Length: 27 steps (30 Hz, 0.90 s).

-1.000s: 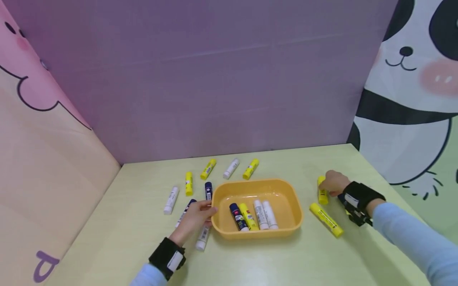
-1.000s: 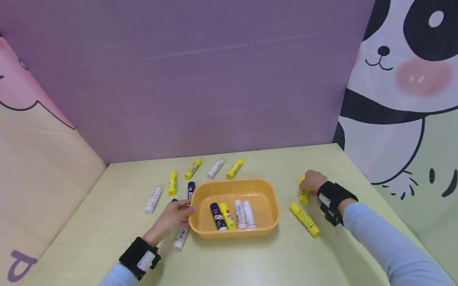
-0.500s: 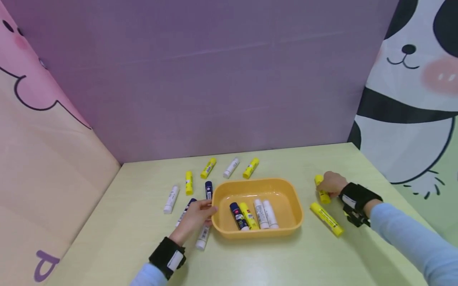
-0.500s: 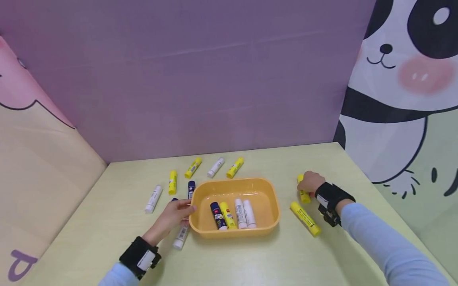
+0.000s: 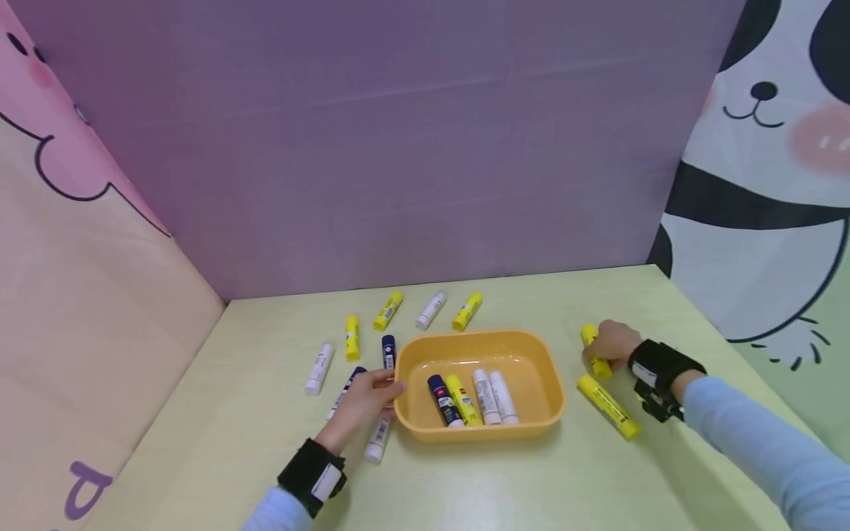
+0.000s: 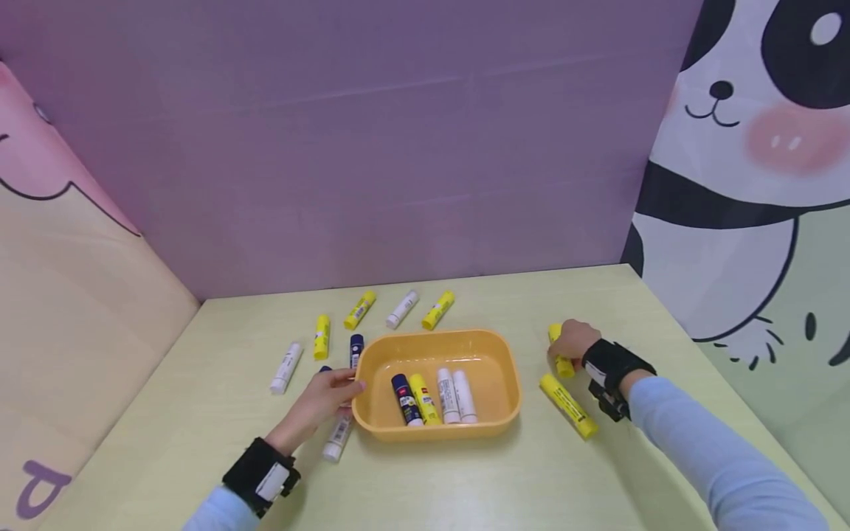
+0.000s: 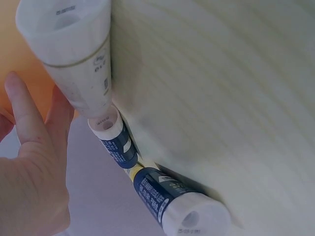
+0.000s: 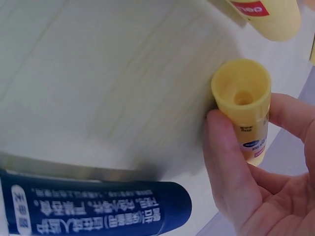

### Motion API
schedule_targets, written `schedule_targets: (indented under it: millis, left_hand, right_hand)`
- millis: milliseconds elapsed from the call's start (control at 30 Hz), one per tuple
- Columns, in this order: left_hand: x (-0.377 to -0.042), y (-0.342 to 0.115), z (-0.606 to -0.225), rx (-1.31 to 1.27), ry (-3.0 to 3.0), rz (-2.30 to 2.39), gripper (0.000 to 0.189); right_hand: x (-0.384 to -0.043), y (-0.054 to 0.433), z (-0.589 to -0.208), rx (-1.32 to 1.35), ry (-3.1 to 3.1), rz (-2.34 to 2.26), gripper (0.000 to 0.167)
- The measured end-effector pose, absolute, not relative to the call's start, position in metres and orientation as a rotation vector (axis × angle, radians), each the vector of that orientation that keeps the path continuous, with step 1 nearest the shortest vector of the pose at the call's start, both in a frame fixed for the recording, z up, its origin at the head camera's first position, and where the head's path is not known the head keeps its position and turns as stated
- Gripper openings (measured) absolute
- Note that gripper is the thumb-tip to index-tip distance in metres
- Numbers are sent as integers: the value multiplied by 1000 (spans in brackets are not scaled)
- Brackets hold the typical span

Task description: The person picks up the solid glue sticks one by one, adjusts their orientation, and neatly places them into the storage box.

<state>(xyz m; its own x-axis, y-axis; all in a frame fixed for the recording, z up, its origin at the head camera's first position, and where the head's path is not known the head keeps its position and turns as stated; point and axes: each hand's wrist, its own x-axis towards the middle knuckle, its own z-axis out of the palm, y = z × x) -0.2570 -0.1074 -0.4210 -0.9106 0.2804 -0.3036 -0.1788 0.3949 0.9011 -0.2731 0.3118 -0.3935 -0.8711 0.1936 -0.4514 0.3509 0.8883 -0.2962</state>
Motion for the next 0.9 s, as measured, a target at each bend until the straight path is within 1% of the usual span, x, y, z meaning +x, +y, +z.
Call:
schedule_targets:
  millis: [433, 733, 900]
  left_hand:
    - [-257, -108, -421, 73, 2257, 1512, 46]
    - [-257, -109, -421, 80, 2239, 1521, 46]
    - [-257, -108, -421, 79, 2238, 1521, 46]
  right_hand:
    - [-272, 310, -392, 408, 2647, -538, 35]
    - [-279, 315, -395, 423, 2655, -562, 35]
    - [-279, 314, -391, 424, 2647, -618, 38]
